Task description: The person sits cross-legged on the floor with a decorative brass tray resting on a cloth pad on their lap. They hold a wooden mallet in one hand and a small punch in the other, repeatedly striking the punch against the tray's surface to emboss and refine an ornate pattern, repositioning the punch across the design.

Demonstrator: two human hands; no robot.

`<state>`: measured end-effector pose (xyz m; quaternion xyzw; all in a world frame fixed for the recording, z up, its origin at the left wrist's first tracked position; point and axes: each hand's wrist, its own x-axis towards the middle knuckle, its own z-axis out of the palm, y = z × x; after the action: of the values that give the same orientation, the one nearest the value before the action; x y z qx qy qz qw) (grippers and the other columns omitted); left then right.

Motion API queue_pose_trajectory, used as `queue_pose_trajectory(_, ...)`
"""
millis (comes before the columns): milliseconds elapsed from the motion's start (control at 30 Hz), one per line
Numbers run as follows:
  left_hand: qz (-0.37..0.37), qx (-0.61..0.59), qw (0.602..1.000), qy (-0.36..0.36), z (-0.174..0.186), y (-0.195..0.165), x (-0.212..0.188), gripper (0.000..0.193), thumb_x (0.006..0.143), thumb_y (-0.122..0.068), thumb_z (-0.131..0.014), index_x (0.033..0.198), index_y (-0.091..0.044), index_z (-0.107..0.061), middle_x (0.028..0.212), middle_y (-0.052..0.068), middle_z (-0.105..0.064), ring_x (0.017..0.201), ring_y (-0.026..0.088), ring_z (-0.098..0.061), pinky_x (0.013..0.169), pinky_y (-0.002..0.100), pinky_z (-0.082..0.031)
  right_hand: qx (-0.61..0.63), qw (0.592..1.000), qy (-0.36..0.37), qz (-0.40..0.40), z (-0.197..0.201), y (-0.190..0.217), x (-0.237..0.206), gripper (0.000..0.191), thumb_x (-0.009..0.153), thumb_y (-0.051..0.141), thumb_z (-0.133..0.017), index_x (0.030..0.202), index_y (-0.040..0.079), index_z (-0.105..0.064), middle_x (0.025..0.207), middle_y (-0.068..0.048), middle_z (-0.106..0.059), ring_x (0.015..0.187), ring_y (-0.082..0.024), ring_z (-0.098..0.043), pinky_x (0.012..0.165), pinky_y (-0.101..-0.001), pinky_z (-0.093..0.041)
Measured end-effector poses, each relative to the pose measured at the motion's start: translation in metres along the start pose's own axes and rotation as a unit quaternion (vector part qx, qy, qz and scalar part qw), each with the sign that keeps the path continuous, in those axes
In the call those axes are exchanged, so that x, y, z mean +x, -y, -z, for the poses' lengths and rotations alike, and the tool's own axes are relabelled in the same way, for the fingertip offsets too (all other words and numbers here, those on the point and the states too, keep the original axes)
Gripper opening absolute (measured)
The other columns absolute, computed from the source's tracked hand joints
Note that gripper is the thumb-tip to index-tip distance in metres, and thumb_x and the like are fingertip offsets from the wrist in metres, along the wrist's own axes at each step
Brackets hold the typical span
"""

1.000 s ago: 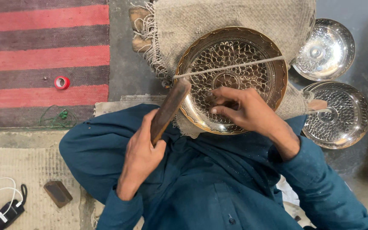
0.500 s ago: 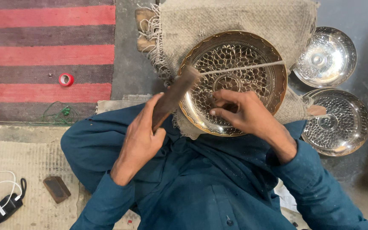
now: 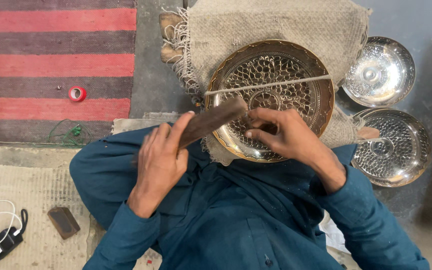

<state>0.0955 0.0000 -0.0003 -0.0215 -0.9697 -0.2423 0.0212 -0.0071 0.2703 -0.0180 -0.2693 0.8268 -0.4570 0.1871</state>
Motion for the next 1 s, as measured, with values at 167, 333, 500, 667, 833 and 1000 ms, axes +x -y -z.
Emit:
queue_pose_trajectory(167, -0.011, 0.086, 0.996, -0.009, -0.0018, 0.0000, -0.0001, 0.078, 0.079, 0.000, -0.070, 0.151, -0.021, -0.047, 0.101, 0.018, -0.061, 0.100, 0.039, -0.063, 0.091, 0.050, -0.048, 0.008, 1.000, 0.008, -0.005, 0.0007, -0.0016, 0.0000, 0.029, 0.088, 0.017, -0.076, 0.114, 0.005, -0.070, 0.096, -0.007, -0.082, 0.083, -0.017, -0.080, 0.071, -0.0313, -0.061)
queue_pose_trajectory(333, -0.036, 0.004, 0.998, -0.049, -0.0034, 0.0001, 0.0009, 0.078, 0.078, 0.000, -0.067, 0.151, -0.017, -0.045, 0.111, 0.019, -0.061, 0.105, 0.040, -0.061, 0.092, 0.048, -0.049, 0.021, 0.999, 0.034, 0.000, 0.0000, -0.0076, 0.0022, 0.027, 0.089, 0.020, -0.074, 0.114, 0.008, -0.071, 0.101, -0.005, -0.082, 0.086, -0.016, -0.080, 0.072, -0.0303, -0.063)
queue_pose_trajectory(500, -0.039, -0.048, 0.997, -0.052, -0.0039, -0.0012, 0.0010, 0.077, 0.076, 0.000, -0.066, 0.148, -0.013, -0.045, 0.108, 0.017, -0.062, 0.102, 0.040, -0.062, 0.089, 0.049, -0.048, 0.021, 0.999, 0.024, 0.013, 0.0005, -0.0082, 0.0004, 0.030, 0.088, 0.018, -0.075, 0.116, 0.007, -0.070, 0.100, -0.006, -0.082, 0.088, -0.017, -0.080, 0.075, -0.0316, -0.061)
queue_pose_trajectory(667, -0.040, 0.077, 0.996, -0.031, -0.0056, -0.0028, -0.0002, 0.075, 0.076, 0.000, -0.068, 0.146, -0.015, -0.049, 0.098, 0.018, -0.059, 0.097, 0.040, -0.061, 0.090, 0.052, -0.048, 0.018, 1.000, 0.007, 0.025, 0.0018, -0.0045, -0.0004, 0.032, 0.087, 0.016, -0.077, 0.116, 0.005, -0.070, 0.100, -0.009, -0.081, 0.090, -0.018, -0.080, 0.077, -0.0316, -0.061)
queue_pose_trajectory(833, -0.066, 0.067, 0.993, -0.077, -0.0077, -0.0030, -0.0002, 0.074, 0.076, 0.000, -0.067, 0.146, -0.016, -0.049, 0.104, 0.017, -0.059, 0.103, 0.040, -0.060, 0.096, 0.051, -0.047, 0.016, 1.000, 0.005, 0.003, 0.0032, -0.0021, -0.0006, 0.031, 0.086, 0.014, -0.078, 0.114, 0.003, -0.069, 0.098, -0.009, -0.081, 0.088, -0.018, -0.080, 0.074, -0.0319, -0.059)
queue_pose_trajectory(1000, -0.065, -0.052, 0.993, -0.086, -0.0092, -0.0001, 0.0020, 0.075, 0.078, 0.001, -0.065, 0.149, -0.012, -0.044, 0.122, 0.022, -0.058, 0.117, 0.043, -0.058, 0.103, 0.050, -0.046, 0.025, 0.999, 0.004, 0.024, 0.0044, -0.0012, -0.0009, 0.031, 0.087, 0.012, -0.076, 0.116, 0.003, -0.069, 0.098, -0.010, -0.081, 0.091, -0.018, -0.080, 0.077, -0.0314, -0.059)
